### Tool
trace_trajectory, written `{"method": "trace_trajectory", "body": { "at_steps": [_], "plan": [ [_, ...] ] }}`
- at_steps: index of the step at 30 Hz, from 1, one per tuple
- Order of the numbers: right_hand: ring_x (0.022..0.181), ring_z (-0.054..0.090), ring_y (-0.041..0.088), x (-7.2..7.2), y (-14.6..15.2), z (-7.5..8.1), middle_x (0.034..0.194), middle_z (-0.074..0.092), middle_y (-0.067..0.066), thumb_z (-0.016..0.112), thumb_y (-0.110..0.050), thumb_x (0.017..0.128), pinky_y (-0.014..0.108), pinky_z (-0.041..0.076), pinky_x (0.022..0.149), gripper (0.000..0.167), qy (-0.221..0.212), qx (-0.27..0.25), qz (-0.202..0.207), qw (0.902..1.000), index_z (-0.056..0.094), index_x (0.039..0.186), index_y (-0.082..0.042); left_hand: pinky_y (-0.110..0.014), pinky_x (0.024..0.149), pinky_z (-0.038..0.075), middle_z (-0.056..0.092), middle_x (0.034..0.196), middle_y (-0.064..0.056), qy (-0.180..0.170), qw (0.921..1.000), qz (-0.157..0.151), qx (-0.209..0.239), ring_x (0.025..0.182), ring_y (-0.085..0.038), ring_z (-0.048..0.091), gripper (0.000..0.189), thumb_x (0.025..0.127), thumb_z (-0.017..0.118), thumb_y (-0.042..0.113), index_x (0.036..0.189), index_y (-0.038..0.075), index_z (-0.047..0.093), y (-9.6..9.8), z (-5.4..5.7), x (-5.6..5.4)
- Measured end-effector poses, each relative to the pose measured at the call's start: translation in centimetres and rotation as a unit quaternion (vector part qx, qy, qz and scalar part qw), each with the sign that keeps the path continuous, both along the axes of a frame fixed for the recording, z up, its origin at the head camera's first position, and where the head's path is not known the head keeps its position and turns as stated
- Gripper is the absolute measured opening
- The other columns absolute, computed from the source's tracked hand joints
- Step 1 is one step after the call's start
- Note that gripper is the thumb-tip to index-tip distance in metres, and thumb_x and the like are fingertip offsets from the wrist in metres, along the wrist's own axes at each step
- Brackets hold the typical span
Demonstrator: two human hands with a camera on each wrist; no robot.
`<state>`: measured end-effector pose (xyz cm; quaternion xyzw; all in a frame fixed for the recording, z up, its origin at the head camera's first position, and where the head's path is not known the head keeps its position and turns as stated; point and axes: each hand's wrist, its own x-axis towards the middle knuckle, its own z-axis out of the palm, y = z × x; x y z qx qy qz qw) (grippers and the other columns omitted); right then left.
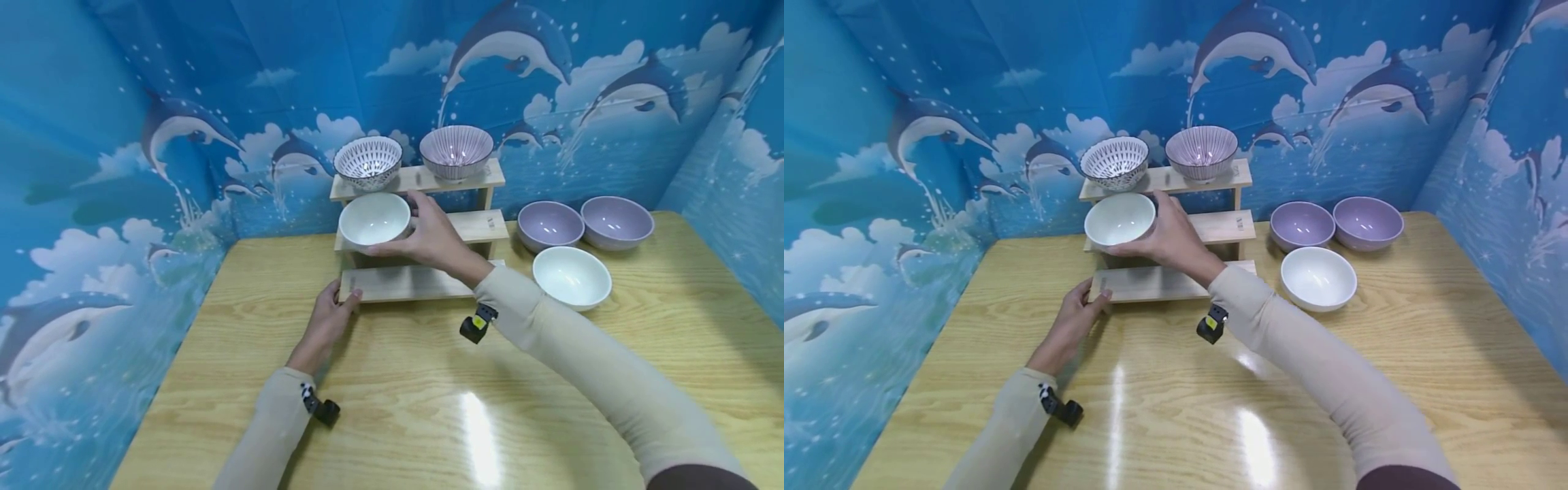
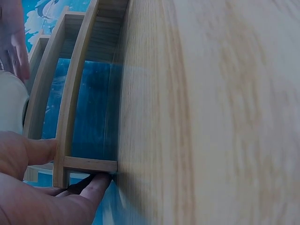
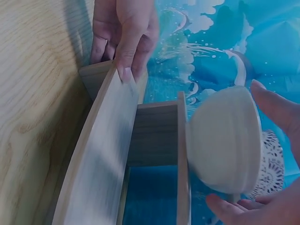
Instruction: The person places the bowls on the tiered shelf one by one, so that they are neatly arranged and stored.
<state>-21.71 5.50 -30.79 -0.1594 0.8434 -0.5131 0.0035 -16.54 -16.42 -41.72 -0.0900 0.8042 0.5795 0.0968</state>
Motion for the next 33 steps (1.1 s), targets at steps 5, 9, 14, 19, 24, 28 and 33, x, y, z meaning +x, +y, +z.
{"method": "trace_trajectory", "body": {
  "at_steps": [5, 9, 14, 19, 24, 28, 33],
  "plan": [
    [0.143, 0.039, 0.036, 0.9, 1.7, 0.6, 0.162, 0.029, 0.015, 0.094, -0.04, 0.071, 0.049, 0.042, 0.112, 0.12, -0.039, 0.0, -0.007, 0.9992, 0.021, 0.161, -0.006, -0.043, 0.117, 0.036, 0.034, 0.162, -0.008, 0.002, 1.0, -0.003, 0.002, 0.145, -0.026, 0.037, 0.066, 0.106, 0.054, 0.032, 0.161, 0.011, 0.024, 0.0, 0.0, 0.0],
    [0.144, 0.038, 0.037, 1.5, 3.2, 0.7, 0.164, 0.028, 0.011, 0.094, -0.04, 0.071, 0.051, 0.044, 0.11, 0.12, -0.058, -0.028, -0.007, 0.9979, 0.02, 0.161, -0.009, -0.043, 0.117, 0.036, 0.033, 0.162, -0.01, 0.002, 1.0, -0.006, 0.0, 0.146, -0.027, 0.036, 0.067, 0.106, 0.054, 0.033, 0.161, 0.01, 0.023, -0.1, 0.0, 0.1],
    [0.144, 0.037, 0.039, 2.0, 5.1, 0.6, 0.165, 0.026, 0.008, 0.092, -0.042, 0.073, 0.054, 0.044, 0.109, 0.118, -0.078, -0.031, -0.016, 0.9964, 0.019, 0.162, -0.013, -0.043, 0.118, 0.035, 0.032, 0.162, -0.01, 0.004, 1.0, -0.006, -0.003, 0.146, -0.028, 0.036, 0.067, 0.107, 0.054, 0.032, 0.161, 0.011, 0.022, -0.2, -0.1, 0.1],
    [0.145, 0.036, 0.038, 2.8, 7.1, 0.5, 0.165, 0.025, 0.009, 0.089, -0.044, 0.077, 0.055, 0.044, 0.11, 0.116, -0.096, -0.021, -0.032, 0.9947, 0.016, 0.163, -0.014, -0.043, 0.118, 0.034, 0.031, 0.163, -0.009, 0.003, 1.0, -0.006, -0.004, 0.147, -0.027, 0.034, 0.067, 0.107, 0.054, 0.032, 0.162, 0.011, 0.021, -0.1, -0.1, 0.2],
    [0.146, 0.034, 0.035, 3.8, 9.1, 0.3, 0.166, 0.024, 0.01, 0.087, -0.046, 0.078, 0.055, 0.04, 0.112, 0.117, -0.097, -0.015, -0.044, 0.9942, 0.014, 0.163, -0.015, -0.045, 0.119, 0.033, 0.032, 0.163, -0.008, -0.002, 1.0, 0.0, -0.005, 0.147, -0.027, 0.034, 0.067, 0.106, 0.054, 0.033, 0.162, 0.013, 0.023, -0.1, 0.0, 0.2],
    [0.148, 0.031, 0.035, 4.6, 10.9, 0.1, 0.166, 0.023, 0.011, 0.086, -0.046, 0.079, 0.056, 0.036, 0.115, 0.116, -0.095, -0.016, -0.051, 0.9941, 0.013, 0.164, -0.016, -0.046, 0.118, 0.033, 0.031, 0.163, -0.008, -0.003, 1.0, -0.001, -0.008, 0.147, -0.028, 0.034, 0.067, 0.106, 0.054, 0.035, 0.162, 0.014, 0.023, -0.1, 0.1, 0.2],
    [0.149, 0.028, 0.038, 5.4, 12.9, -0.1, 0.167, 0.02, 0.011, 0.085, -0.043, 0.082, 0.057, 0.033, 0.116, 0.113, -0.1, -0.012, -0.061, 0.993, 0.011, 0.164, -0.018, -0.046, 0.118, 0.034, 0.031, 0.163, -0.008, -0.005, 0.9999, 0.0, -0.012, 0.146, -0.027, 0.035, 0.068, 0.106, 0.054, 0.036, 0.162, 0.015, 0.022, -0.1, 0.2, 0.1]
  ]
}}
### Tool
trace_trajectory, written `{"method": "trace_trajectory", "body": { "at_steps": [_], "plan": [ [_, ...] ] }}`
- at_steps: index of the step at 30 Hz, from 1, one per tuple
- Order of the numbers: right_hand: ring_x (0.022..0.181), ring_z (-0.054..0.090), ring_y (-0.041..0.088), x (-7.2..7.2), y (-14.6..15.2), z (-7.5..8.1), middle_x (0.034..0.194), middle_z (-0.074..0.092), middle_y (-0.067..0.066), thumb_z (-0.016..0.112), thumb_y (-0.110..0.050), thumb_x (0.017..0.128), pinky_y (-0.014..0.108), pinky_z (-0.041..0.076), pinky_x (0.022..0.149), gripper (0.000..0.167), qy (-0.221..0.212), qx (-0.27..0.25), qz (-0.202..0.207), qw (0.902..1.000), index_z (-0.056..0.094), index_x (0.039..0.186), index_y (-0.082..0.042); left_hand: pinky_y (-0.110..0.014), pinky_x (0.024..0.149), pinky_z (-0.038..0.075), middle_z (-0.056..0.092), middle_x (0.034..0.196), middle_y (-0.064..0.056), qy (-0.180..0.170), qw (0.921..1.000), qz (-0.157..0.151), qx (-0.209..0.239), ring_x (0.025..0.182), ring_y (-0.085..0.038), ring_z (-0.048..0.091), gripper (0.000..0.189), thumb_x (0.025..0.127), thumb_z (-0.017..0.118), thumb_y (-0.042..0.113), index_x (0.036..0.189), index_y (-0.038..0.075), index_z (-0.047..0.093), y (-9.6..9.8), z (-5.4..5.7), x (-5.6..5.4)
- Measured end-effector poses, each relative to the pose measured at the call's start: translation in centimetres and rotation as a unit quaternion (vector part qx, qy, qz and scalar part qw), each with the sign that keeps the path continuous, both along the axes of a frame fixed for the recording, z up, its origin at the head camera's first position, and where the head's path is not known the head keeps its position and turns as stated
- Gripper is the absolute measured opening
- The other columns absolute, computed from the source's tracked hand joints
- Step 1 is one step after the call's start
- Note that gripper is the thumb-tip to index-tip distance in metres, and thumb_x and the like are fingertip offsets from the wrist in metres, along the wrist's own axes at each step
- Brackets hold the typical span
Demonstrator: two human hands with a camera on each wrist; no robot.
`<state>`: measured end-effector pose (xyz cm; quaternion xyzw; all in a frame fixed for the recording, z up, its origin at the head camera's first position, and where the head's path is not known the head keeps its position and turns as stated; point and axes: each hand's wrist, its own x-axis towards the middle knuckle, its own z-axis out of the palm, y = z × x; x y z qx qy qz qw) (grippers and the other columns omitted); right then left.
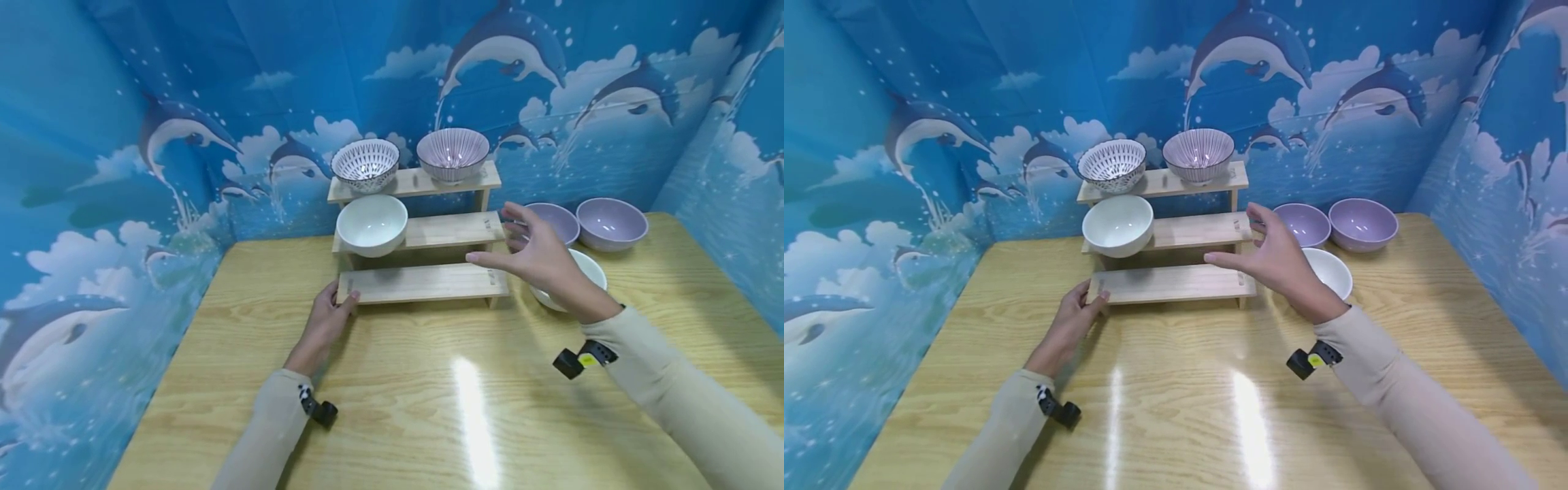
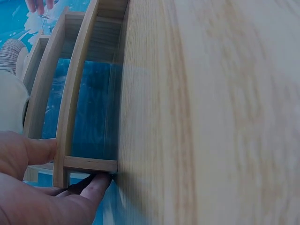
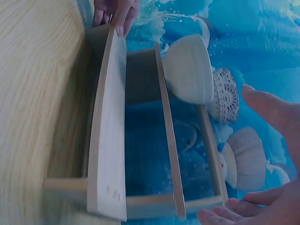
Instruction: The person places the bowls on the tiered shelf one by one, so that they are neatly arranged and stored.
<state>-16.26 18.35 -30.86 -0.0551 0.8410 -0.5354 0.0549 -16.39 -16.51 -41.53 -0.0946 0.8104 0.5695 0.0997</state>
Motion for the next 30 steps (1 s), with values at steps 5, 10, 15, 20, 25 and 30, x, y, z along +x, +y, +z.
{"method": "trace_trajectory", "body": {
  "at_steps": [5, 10, 15, 20, 25, 30],
  "plan": [
    [0.148, 0.029, 0.04, 0.7, 1.6, -0.3, 0.166, 0.019, 0.015, 0.084, -0.043, 0.083, 0.06, 0.033, 0.115, 0.112, 0.006, 0.029, -0.016, 0.9994, 0.011, 0.164, -0.015, -0.046, 0.118, 0.034, 0.033, 0.163, -0.007, -0.007, 1.0, 0.005, -0.001, 0.146, -0.026, 0.035, 0.067, 0.106, 0.054, 0.036, 0.162, 0.016, 0.023, 0.0, 0.0, 0.0],
    [0.143, 0.033, 0.047, 1.4, 3.2, -0.8, 0.165, 0.021, 0.019, 0.085, -0.042, 0.082, 0.065, 0.036, 0.11, 0.112, 0.02, 0.055, -0.033, 0.9978, 0.014, 0.163, -0.012, -0.046, 0.118, 0.035, 0.033, 0.162, -0.007, -0.007, 1.0, 0.005, -0.001, 0.145, -0.026, 0.036, 0.067, 0.106, 0.054, 0.036, 0.162, 0.016, 0.024, 0.1, 0.0, -0.1],
    [0.142, 0.033, 0.051, 2.0, 4.7, -1.4, 0.164, 0.022, 0.023, 0.085, -0.037, 0.084, 0.064, 0.036, 0.111, 0.11, 0.025, 0.053, -0.04, 0.9975, 0.013, 0.163, -0.01, -0.045, 0.119, 0.033, 0.033, 0.162, -0.009, -0.007, 1.0, 0.006, 0.002, 0.146, -0.026, 0.035, 0.067, 0.106, 0.055, 0.033, 0.161, 0.013, 0.024, 0.1, 0.0, -0.2],
    [0.145, 0.029, 0.049, 2.5, 6.1, -2.1, 0.165, 0.018, 0.021, 0.084, -0.035, 0.086, 0.062, 0.035, 0.112, 0.11, 0.016, 0.05, -0.056, 0.9971, 0.01, 0.163, -0.01, -0.044, 0.12, 0.03, 0.032, 0.163, -0.01, -0.011, 0.9998, 0.015, 0.001, 0.148, -0.027, 0.032, 0.067, 0.106, 0.056, 0.031, 0.161, 0.011, 0.024, 0.3, 0.1, -0.3],
    [0.147, 0.025, 0.045, 2.9, 7.4, -2.9, 0.165, 0.019, 0.021, 0.084, -0.032, 0.086, 0.062, 0.029, 0.116, 0.109, 0.024, 0.047, -0.076, 0.9957, 0.011, 0.163, -0.006, -0.042, 0.12, 0.031, 0.033, 0.162, -0.009, -0.012, 0.9998, 0.016, 0.004, 0.147, -0.025, 0.034, 0.066, 0.106, 0.055, 0.03, 0.161, 0.012, 0.024, 0.4, 0.1, -0.3],
    [0.147, 0.024, 0.046, 3.2, 8.5, -3.8, 0.165, 0.018, 0.022, 0.084, -0.033, 0.085, 0.063, 0.027, 0.116, 0.109, 0.029, 0.06, -0.093, 0.9935, 0.013, 0.162, -0.004, -0.042, 0.12, 0.03, 0.033, 0.163, -0.008, -0.013, 0.9998, 0.014, 0.007, 0.148, -0.025, 0.033, 0.065, 0.106, 0.055, 0.031, 0.161, 0.013, 0.024, 0.2, 0.1, -0.3]
  ]
}}
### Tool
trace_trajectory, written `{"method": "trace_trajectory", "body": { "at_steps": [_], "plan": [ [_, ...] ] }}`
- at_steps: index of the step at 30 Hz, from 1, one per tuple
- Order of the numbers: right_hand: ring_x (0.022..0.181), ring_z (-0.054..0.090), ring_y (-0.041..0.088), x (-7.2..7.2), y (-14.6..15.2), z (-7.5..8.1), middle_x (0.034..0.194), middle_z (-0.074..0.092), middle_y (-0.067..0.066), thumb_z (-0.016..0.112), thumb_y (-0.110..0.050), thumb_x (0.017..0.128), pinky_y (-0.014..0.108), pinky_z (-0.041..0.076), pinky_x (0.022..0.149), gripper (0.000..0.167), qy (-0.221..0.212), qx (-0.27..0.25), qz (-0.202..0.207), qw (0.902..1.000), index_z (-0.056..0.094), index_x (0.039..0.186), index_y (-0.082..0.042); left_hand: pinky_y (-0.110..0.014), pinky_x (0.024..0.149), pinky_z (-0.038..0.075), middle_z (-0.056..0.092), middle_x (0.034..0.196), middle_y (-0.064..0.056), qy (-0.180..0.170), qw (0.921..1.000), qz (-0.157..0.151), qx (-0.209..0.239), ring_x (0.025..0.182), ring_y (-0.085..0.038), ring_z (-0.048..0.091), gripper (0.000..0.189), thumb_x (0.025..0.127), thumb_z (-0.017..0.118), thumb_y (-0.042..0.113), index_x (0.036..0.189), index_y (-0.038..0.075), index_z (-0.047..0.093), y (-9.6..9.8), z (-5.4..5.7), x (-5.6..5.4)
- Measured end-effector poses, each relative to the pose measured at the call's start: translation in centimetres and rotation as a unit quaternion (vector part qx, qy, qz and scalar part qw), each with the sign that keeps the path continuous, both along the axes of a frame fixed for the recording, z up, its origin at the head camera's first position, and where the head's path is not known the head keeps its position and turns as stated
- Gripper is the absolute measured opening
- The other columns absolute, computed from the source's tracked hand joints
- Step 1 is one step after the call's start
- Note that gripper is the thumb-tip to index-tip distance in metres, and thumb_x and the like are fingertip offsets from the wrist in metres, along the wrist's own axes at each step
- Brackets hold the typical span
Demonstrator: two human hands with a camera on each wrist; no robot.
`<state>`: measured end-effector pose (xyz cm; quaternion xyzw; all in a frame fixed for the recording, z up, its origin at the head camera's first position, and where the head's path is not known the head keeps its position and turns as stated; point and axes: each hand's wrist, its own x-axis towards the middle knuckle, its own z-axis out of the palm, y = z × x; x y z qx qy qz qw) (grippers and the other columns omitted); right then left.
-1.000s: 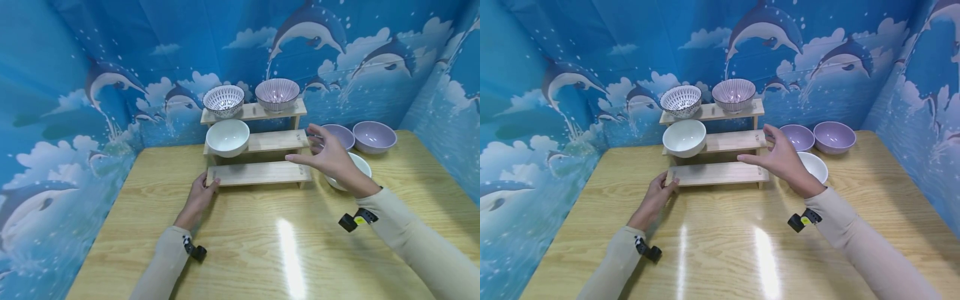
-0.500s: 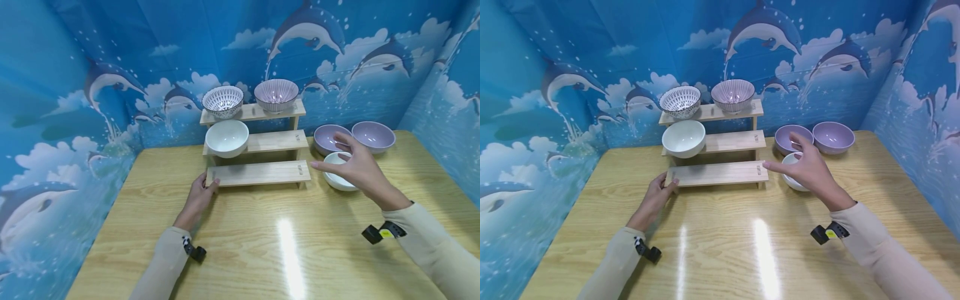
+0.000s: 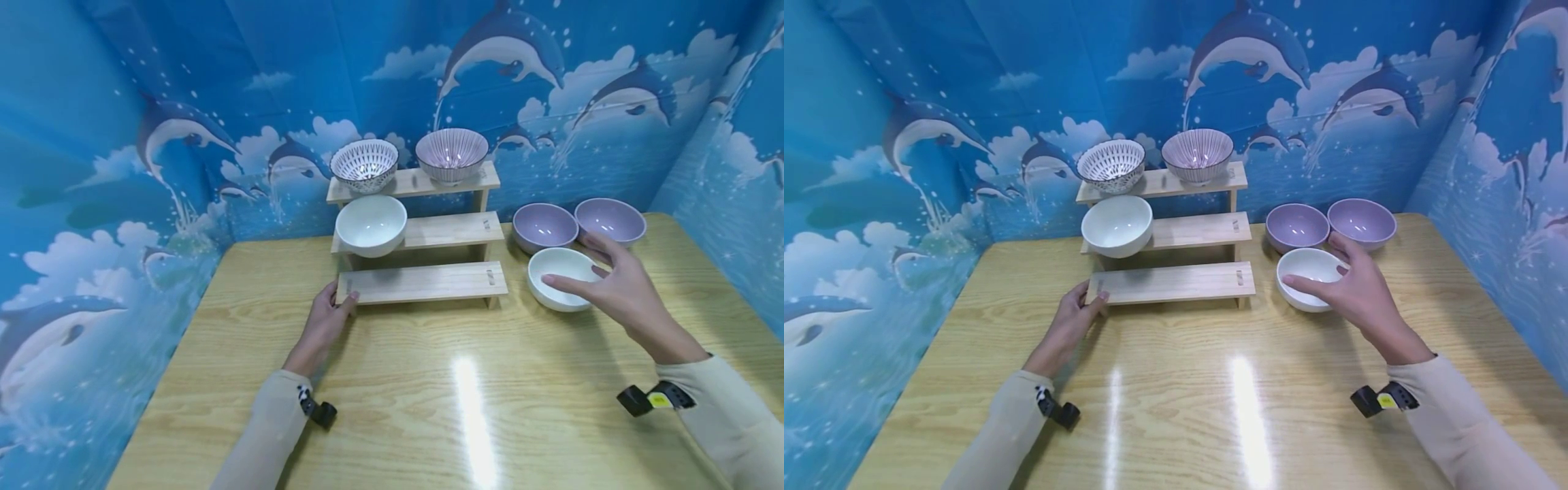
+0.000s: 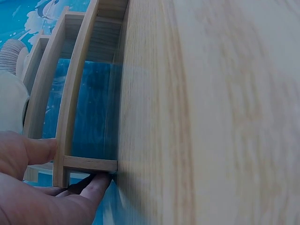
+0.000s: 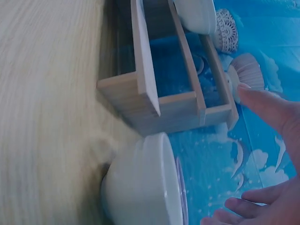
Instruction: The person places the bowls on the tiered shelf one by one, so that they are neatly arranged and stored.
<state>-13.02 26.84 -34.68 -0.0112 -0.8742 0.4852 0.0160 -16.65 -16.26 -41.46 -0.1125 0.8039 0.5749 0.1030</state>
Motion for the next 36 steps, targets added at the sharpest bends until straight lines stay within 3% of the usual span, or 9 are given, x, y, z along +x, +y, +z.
{"method": "trace_trajectory", "body": {
  "at_steps": [12, 21, 24, 29, 32, 36],
  "plan": [
    [0.146, 0.019, 0.054, 0.3, 1.7, -2.2, 0.165, 0.014, 0.026, 0.086, -0.033, 0.083, 0.072, 0.029, 0.109, 0.11, -0.008, 0.017, -0.018, 0.9997, 0.015, 0.161, 0.0, -0.044, 0.119, 0.032, 0.035, 0.161, -0.011, 0.01, 0.9998, -0.011, 0.009, 0.146, -0.027, 0.035, 0.068, 0.106, 0.056, 0.031, 0.161, 0.009, 0.024, -0.4, -0.2, -0.1],
    [0.14, 0.025, 0.06, -0.1, 2.2, -3.8, 0.162, 0.011, 0.035, 0.087, -0.035, 0.081, 0.074, 0.036, 0.103, 0.12, -0.041, 0.038, -0.025, 0.9981, 0.007, 0.158, 0.008, -0.044, 0.118, 0.034, 0.037, 0.16, -0.008, 0.003, 1.0, -0.005, 0.001, 0.144, -0.025, 0.038, 0.067, 0.106, 0.056, 0.033, 0.161, 0.013, 0.024, -0.4, 0.0, -0.2],
    [0.135, 0.032, 0.056, -0.2, 2.1, -4.3, 0.156, 0.022, 0.038, 0.088, -0.034, 0.08, 0.068, 0.04, 0.099, 0.118, -0.042, 0.038, -0.025, 0.9981, 0.011, 0.157, 0.009, -0.044, 0.118, 0.034, 0.035, 0.161, -0.009, 0.01, 0.9999, -0.012, 0.001, 0.145, -0.026, 0.036, 0.067, 0.106, 0.055, 0.033, 0.161, 0.012, 0.023, -0.4, -0.1, -0.2],
    [0.124, 0.044, 0.046, -0.3, 1.8, -5.1, 0.143, 0.04, 0.034, 0.09, -0.03, 0.078, 0.045, 0.043, 0.089, 0.111, -0.02, 0.027, -0.022, 0.9992, 0.02, 0.156, 0.007, -0.045, 0.119, 0.033, 0.035, 0.161, -0.009, 0.009, 0.9999, -0.014, -0.003, 0.146, -0.026, 0.035, 0.067, 0.106, 0.055, 0.033, 0.161, 0.011, 0.024, -0.4, -0.2, -0.2],
    [0.122, 0.045, 0.047, -0.4, 1.5, -5.5, 0.142, 0.04, 0.034, 0.091, -0.031, 0.077, 0.045, 0.045, 0.089, 0.116, -0.019, 0.028, -0.024, 0.9991, 0.016, 0.157, 0.007, -0.046, 0.119, 0.033, 0.035, 0.161, -0.01, 0.008, 0.9999, -0.014, -0.003, 0.145, -0.026, 0.036, 0.067, 0.106, 0.055, 0.033, 0.161, 0.011, 0.024, -0.4, -0.3, -0.2],
    [0.122, 0.044, 0.05, -0.5, 1.3, -5.9, 0.143, 0.035, 0.038, 0.092, -0.032, 0.076, 0.057, 0.046, 0.092, 0.122, -0.02, 0.036, -0.029, 0.9987, 0.01, 0.157, 0.008, -0.046, 0.118, 0.033, 0.035, 0.161, -0.01, 0.008, 0.9998, -0.016, 0.0, 0.146, -0.027, 0.036, 0.068, 0.106, 0.055, 0.032, 0.161, 0.01, 0.023, -0.4, -0.3, -0.2]
  ]
}}
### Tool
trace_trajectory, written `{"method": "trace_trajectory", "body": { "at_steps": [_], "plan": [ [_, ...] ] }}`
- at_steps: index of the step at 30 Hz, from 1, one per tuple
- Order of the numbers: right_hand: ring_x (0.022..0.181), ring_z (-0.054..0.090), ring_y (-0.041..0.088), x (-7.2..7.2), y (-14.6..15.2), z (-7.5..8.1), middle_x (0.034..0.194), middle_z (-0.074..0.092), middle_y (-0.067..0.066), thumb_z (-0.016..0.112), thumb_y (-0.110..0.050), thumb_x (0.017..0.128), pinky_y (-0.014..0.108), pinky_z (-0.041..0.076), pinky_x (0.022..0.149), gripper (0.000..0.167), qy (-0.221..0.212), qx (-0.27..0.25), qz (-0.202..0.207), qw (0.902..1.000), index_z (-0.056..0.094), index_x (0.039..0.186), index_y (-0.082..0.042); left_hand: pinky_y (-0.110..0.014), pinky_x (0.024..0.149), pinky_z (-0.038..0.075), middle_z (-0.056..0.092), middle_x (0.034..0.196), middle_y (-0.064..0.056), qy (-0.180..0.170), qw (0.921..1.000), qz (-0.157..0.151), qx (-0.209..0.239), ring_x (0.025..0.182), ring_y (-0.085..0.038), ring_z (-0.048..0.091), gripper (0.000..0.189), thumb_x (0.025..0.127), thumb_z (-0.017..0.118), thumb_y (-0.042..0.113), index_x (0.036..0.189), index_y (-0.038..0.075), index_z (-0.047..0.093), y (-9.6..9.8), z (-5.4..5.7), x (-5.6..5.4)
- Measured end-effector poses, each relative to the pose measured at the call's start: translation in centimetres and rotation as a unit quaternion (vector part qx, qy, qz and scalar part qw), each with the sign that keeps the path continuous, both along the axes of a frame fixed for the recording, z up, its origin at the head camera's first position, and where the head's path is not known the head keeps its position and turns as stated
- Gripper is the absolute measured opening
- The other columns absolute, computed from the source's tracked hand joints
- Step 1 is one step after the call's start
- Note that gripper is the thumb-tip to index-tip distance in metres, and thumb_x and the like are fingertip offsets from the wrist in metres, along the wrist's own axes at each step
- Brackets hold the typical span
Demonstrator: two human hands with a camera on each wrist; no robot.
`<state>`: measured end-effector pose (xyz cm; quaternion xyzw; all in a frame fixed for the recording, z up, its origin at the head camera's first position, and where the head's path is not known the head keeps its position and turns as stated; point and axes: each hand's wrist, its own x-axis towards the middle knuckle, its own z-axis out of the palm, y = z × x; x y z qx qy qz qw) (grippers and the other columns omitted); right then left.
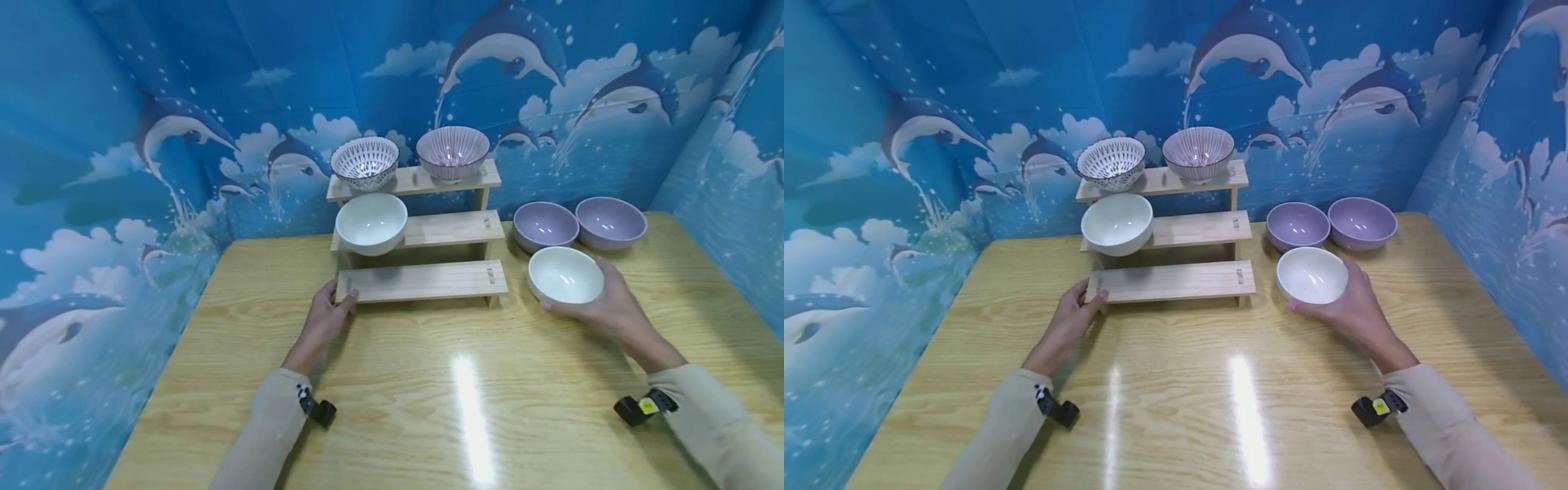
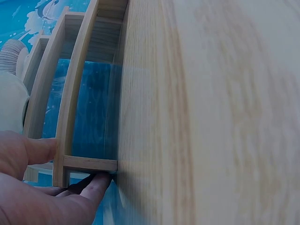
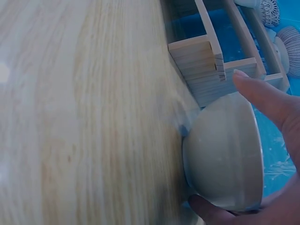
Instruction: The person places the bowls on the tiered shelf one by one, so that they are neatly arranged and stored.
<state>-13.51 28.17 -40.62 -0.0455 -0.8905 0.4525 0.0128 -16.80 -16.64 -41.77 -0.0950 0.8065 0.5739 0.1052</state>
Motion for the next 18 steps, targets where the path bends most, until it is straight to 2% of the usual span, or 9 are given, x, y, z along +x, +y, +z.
{"method": "trace_trajectory", "body": {
  "at_steps": [3, 7, 10, 13, 18],
  "plan": [
    [0.122, 0.044, 0.05, -0.14, -0.04, -0.25, 0.143, 0.036, 0.037, 0.092, -0.03, 0.075, 0.054, 0.046, 0.091, 0.122, 0.006, 0.002, 0.0, 1.0, 0.011, 0.157, 0.008, -0.046, 0.118, 0.033, 0.033, 0.162, -0.01, -0.001, 1.0, -0.001, 0.0, 0.146, -0.027, 0.035, 0.068, 0.106, 0.055, 0.033, 0.161, 0.01, 0.023, -0.02, 0.0, 0.02],
    [0.121, 0.046, 0.046, -0.2, 0.02, -0.42, 0.142, 0.039, 0.034, 0.093, -0.027, 0.074, 0.037, 0.044, 0.086, 0.118, 0.017, -0.004, -0.003, 0.9998, 0.016, 0.157, 0.007, -0.045, 0.118, 0.034, 0.033, 0.162, -0.01, 0.0, 1.0, -0.001, -0.001, 0.146, -0.027, 0.035, 0.068, 0.106, 0.055, 0.033, 0.161, 0.01, 0.024, -0.01, 0.05, 0.05],
    [0.12, 0.047, 0.043, -0.2, 0.09, -0.51, 0.141, 0.043, 0.032, 0.093, -0.023, 0.073, 0.029, 0.042, 0.084, 0.113, 0.028, -0.014, -0.005, 0.9995, 0.022, 0.156, 0.006, -0.045, 0.118, 0.034, 0.033, 0.162, -0.01, 0.001, 1.0, -0.001, -0.002, 0.146, -0.027, 0.035, 0.067, 0.106, 0.055, 0.032, 0.161, 0.01, 0.024, -0.01, 0.08, 0.03],
    [0.122, 0.047, 0.043, -0.22, 0.1, -0.57, 0.14, 0.044, 0.032, 0.093, -0.022, 0.073, 0.028, 0.041, 0.085, 0.11, 0.032, -0.019, -0.009, 0.9993, 0.025, 0.155, 0.006, -0.045, 0.118, 0.034, 0.033, 0.162, -0.01, -0.001, 1.0, 0.003, -0.005, 0.146, -0.027, 0.035, 0.067, 0.106, 0.055, 0.033, 0.161, 0.01, 0.024, 0.02, 0.11, 0.0],
    [0.124, 0.045, 0.047, -0.27, 0.03, -0.54, 0.142, 0.041, 0.034, 0.093, -0.025, 0.074, 0.038, 0.043, 0.088, 0.113, 0.019, -0.01, -0.02, 0.9996, 0.021, 0.155, 0.007, -0.046, 0.117, 0.035, 0.034, 0.161, -0.01, -0.003, 1.0, 0.004, -0.006, 0.145, -0.027, 0.037, 0.066, 0.106, 0.055, 0.033, 0.161, 0.011, 0.025, 0.08, 0.19, 0.05]
  ]
}}
